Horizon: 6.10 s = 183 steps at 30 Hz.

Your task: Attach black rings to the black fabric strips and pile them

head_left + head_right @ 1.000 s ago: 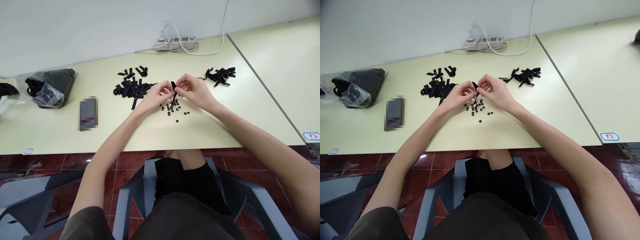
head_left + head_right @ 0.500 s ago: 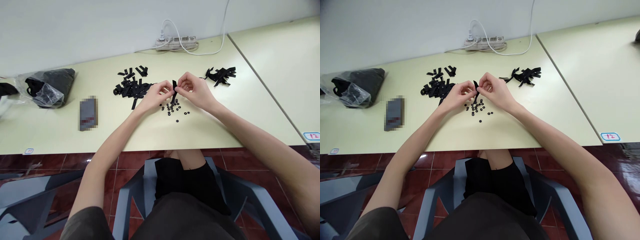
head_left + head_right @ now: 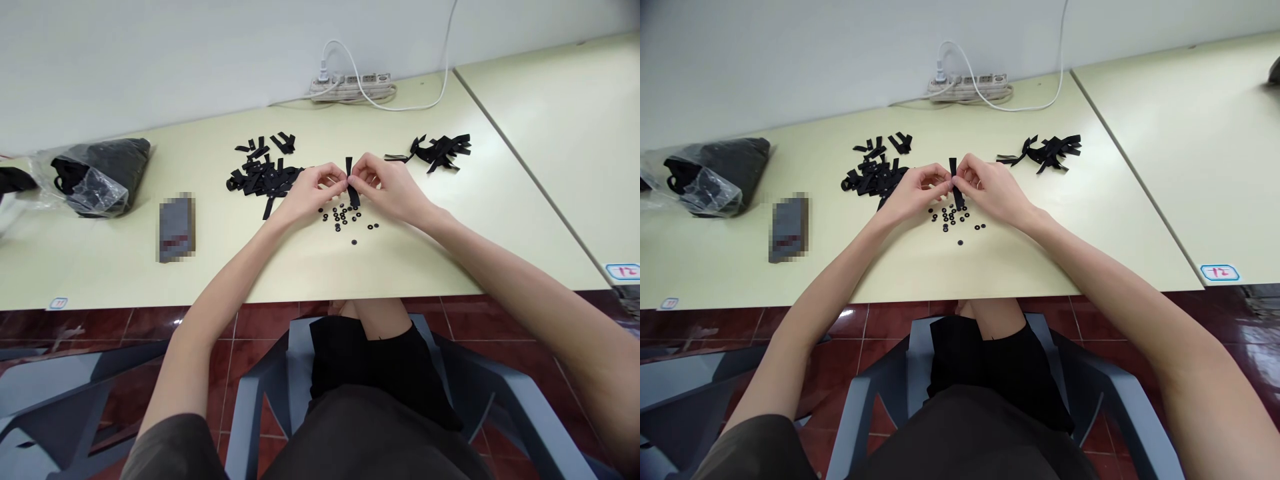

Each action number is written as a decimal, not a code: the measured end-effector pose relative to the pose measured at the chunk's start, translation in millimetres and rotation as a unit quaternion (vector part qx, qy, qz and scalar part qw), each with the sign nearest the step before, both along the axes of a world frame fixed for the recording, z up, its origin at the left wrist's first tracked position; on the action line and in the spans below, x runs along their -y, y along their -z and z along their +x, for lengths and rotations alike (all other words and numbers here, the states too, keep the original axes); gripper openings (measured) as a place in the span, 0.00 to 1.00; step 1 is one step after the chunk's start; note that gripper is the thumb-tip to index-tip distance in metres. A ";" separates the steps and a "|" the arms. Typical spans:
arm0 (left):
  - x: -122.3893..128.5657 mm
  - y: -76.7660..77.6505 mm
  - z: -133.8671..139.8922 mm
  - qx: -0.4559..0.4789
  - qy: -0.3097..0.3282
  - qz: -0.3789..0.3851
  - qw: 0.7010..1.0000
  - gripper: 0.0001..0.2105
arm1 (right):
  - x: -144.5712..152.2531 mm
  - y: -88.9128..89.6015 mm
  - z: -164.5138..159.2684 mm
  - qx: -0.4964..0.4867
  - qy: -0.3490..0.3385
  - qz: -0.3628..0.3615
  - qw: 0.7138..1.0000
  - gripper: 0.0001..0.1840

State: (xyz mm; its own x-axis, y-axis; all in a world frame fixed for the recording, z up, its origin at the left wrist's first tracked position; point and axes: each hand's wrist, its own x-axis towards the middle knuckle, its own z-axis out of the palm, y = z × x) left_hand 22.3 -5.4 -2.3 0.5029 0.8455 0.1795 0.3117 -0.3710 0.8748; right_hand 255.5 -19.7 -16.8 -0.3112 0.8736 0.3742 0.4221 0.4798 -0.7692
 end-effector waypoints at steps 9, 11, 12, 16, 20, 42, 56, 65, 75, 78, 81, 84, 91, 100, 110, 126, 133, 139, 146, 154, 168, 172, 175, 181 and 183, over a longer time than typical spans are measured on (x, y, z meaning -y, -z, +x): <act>-1.6 4.5 -0.3 0.003 0.005 0.003 1.000 0.14 | 0.5 4.5 -1.1 0.040 0.017 0.017 0.999 0.16; -1.7 6.1 -0.4 0.008 0.009 0.005 1.000 0.12 | 1.3 4.2 -1.4 0.056 0.024 0.028 0.998 0.16; -1.6 6.7 -0.4 0.010 0.010 0.004 1.000 0.12 | 1.9 3.6 -1.5 0.066 0.028 0.033 0.997 0.16; -0.5 7.1 0.2 0.010 0.007 -0.003 1.000 0.11 | 4.9 -1.1 -2.1 0.126 0.042 0.035 0.991 0.15; 1.1 5.5 1.1 0.011 0.007 -0.007 1.000 0.09 | 6.3 -4.2 -2.1 0.159 0.043 0.040 0.986 0.13; 6.9 3.1 6.7 0.003 -0.007 0.003 1.000 0.03 | 3.4 2.9 -3.4 0.141 0.018 0.029 0.989 0.06; 7.2 3.3 7.5 0.012 -0.006 -0.001 1.000 0.02 | 5.0 2.6 -11.5 0.069 0.034 -0.020 0.997 0.08; 8.3 2.5 8.2 0.006 -0.008 0.008 1.000 0.01 | 7.9 -0.3 -13.1 0.059 0.048 -0.042 0.996 0.10; 11.5 -1.0 8.4 0.003 -0.006 -0.009 1.000 0.03 | 8.1 0.3 -12.0 0.035 0.037 -0.055 0.997 0.10; 11.4 -0.9 8.2 0.005 -0.003 -0.011 1.000 0.03 | 8.7 -0.9 -12.7 0.026 0.032 -0.068 0.997 0.09; 11.1 -0.7 7.8 0.010 0.005 -0.014 1.000 0.03 | 8.5 -1.4 -13.2 0.014 0.026 -0.080 0.996 0.09; 10.9 -0.3 7.2 0.013 0.007 -0.019 1.000 0.04 | 7.7 -1.0 -13.0 -0.001 0.020 -0.098 0.995 0.09; 9.5 -0.3 5.9 0.021 0.016 -0.026 0.999 0.04 | 5.3 0.3 -11.4 -0.038 -0.001 -0.126 0.991 0.09; 8.4 0.0 5.1 0.029 0.022 -0.034 0.999 0.05 | 4.4 0.0 -11.5 -0.062 -0.012 -0.148 0.987 0.15; 9.0 1.7 9.7 0.022 -0.013 0.002 1.000 0.04 | 8.3 -5.0 -10.9 0.040 0.034 -0.029 0.998 0.10; 17.3 -2.1 11.4 -0.079 -0.027 0.113 0.990 0.05 | 3.2 -0.6 -8.8 0.125 0.075 0.052 0.988 0.05; 16.6 -0.4 12.9 -0.141 -0.057 0.188 0.970 0.09 | 5.0 3.5 -13.9 0.142 0.089 0.077 0.983 0.06; 18.6 -1.1 11.5 -0.229 -0.056 0.236 0.943 0.04 | 3.0 7.8 -12.7 0.125 0.077 0.088 0.985 0.06; 22.9 -1.5 13.8 -0.257 -0.064 0.245 0.933 0.03 | 4.8 4.5 -12.9 0.096 0.077 0.067 0.990 0.05; 23.9 0.6 14.6 -0.215 -0.064 0.238 0.945 0.06 | 5.7 1.4 -12.6 0.068 0.060 0.041 0.995 0.06; 24.7 -3.6 17.2 -0.144 -0.046 0.211 0.966 0.10 | 8.6 -2.7 -14.0 0.066 0.046 -0.024 0.996 0.10; 24.8 -4.5 17.5 -0.124 -0.045 0.201 0.971 0.11 | 8.7 -1.9 -13.7 0.056 0.034 -0.041 0.997 0.10; 24.8 -3.9 17.7 -0.113 -0.045 0.201 0.972 0.11 | 8.0 -1.2 -13.5 0.045 0.032 -0.045 0.997 0.11; 26.0 -1.8 18.9 -0.102 -0.047 0.187 0.976 0.10 | 8.2 -2.5 -13.1 0.043 0.035 -0.045 0.997 0.10; 25.9 -1.3 18.9 -0.099 -0.046 0.180 0.978 0.10 | 8.3 -2.5 -13.2 0.043 0.039 -0.047 0.997 0.09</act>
State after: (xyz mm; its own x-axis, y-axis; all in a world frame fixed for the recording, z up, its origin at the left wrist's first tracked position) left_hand 41.2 -31.3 -1.0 0.4819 0.7887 0.3817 0.5080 -0.6064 0.6117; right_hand 242.3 -28.0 -14.3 -0.2675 0.9268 0.2635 0.5220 0.3693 -0.7689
